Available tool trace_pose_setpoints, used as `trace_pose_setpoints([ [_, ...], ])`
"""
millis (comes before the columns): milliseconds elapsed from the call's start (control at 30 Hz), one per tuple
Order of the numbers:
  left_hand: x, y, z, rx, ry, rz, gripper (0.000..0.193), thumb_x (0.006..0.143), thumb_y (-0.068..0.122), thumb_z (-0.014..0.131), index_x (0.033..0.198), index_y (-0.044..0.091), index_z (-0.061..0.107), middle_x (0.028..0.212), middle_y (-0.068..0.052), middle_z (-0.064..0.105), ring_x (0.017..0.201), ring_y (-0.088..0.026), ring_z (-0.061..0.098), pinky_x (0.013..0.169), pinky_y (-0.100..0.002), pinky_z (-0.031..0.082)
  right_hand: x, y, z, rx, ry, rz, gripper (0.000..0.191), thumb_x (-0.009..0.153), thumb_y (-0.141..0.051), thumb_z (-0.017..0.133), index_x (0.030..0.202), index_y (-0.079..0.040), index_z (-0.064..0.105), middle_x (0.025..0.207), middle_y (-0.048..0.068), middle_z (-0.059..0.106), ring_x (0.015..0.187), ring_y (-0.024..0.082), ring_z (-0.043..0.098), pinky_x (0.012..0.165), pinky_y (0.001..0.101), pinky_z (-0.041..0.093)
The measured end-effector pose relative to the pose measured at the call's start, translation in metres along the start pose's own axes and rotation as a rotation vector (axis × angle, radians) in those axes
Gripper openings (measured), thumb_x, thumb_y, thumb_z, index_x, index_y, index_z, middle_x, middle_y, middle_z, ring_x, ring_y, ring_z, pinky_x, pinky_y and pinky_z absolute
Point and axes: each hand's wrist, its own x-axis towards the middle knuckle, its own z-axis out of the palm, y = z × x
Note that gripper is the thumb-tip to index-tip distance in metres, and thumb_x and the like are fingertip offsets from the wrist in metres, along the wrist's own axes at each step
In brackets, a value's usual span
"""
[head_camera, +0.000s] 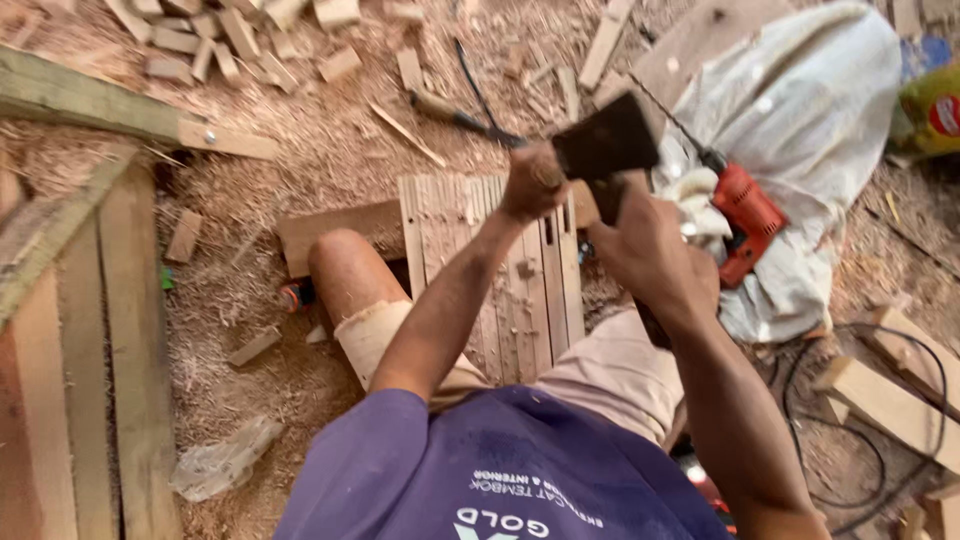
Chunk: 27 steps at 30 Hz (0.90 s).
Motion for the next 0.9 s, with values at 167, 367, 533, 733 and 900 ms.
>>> trace_pose_setpoints([
  [167, -0.008, -0.023, 0.014, -0.394, -0.031, -0.296, 0.011, 0.096, 0.007, 0.064, 0.084, 0.007, 0.065, 0.062, -0.006, 0.065, 0.046, -0.008, 0.065, 0.038, -0.023, 0.053, -0.044, -0.015, -0.05, 0.598, 0.433, -0.283, 0.012, 0.1, -0.006, 0.067, 0.095, 0.005, 0.064, 0.074, 0.012, 0.069, 0.064, 0.019, 0.073, 0.058, 0.0312, 0.06],
  [367, -0.014, -0.021, 0.008, -0.476, -0.017, -0.148, 0.008, 0.098, 0.005, 0.059, 0.096, 0.004, 0.066, 0.078, -0.01, 0.071, 0.062, -0.015, 0.071, 0.047, -0.026, 0.062, 0.001, -0.024, 0.008, 0.167, 0.21, -0.173, 0.029, 0.096, -0.008, 0.066, 0.118, 0.008, 0.057, 0.082, 0.02, 0.069, 0.067, 0.028, 0.072, 0.056, 0.0374, 0.058],
  [533, -0.011, -0.012, -0.003, -0.123, -0.229, -0.272, 0.015, 0.099, 0.007, 0.055, 0.106, 0.007, 0.068, 0.062, -0.003, 0.061, 0.042, -0.012, 0.054, 0.042, -0.025, 0.052, 0.0, -0.009, -0.003, -0.052, 0.054, -0.149, 0.038, 0.086, -0.014, 0.079, 0.116, 0.004, 0.065, 0.086, 0.023, 0.073, 0.075, 0.036, 0.071, 0.061, 0.0455, 0.053],
  [733, -0.011, -0.016, -0.003, -0.325, -0.206, -0.294, 0.034, 0.103, 0.023, 0.071, 0.073, 0.012, 0.062, 0.058, -0.001, 0.062, 0.044, -0.011, 0.058, 0.036, -0.023, 0.047, -0.035, 0.002, -0.045, 0.711, 0.438, -0.439, 0.014, 0.108, -0.014, 0.07, 0.103, -0.002, 0.065, 0.081, 0.011, 0.069, 0.067, 0.017, 0.071, 0.057, 0.0335, 0.058],
  [900, -0.026, -0.003, -0.008, -0.281, -0.163, -0.151, 0.018, 0.101, 0.015, 0.067, 0.084, 0.009, 0.065, 0.071, -0.003, 0.066, 0.052, -0.016, 0.065, 0.042, -0.026, 0.054, 0.011, 0.007, 0.029, 0.159, 0.069, -0.207, 0.032, 0.093, -0.018, 0.07, 0.117, 0.001, 0.06, 0.094, 0.028, 0.07, 0.09, 0.044, 0.068, 0.077, 0.051, 0.055],
])
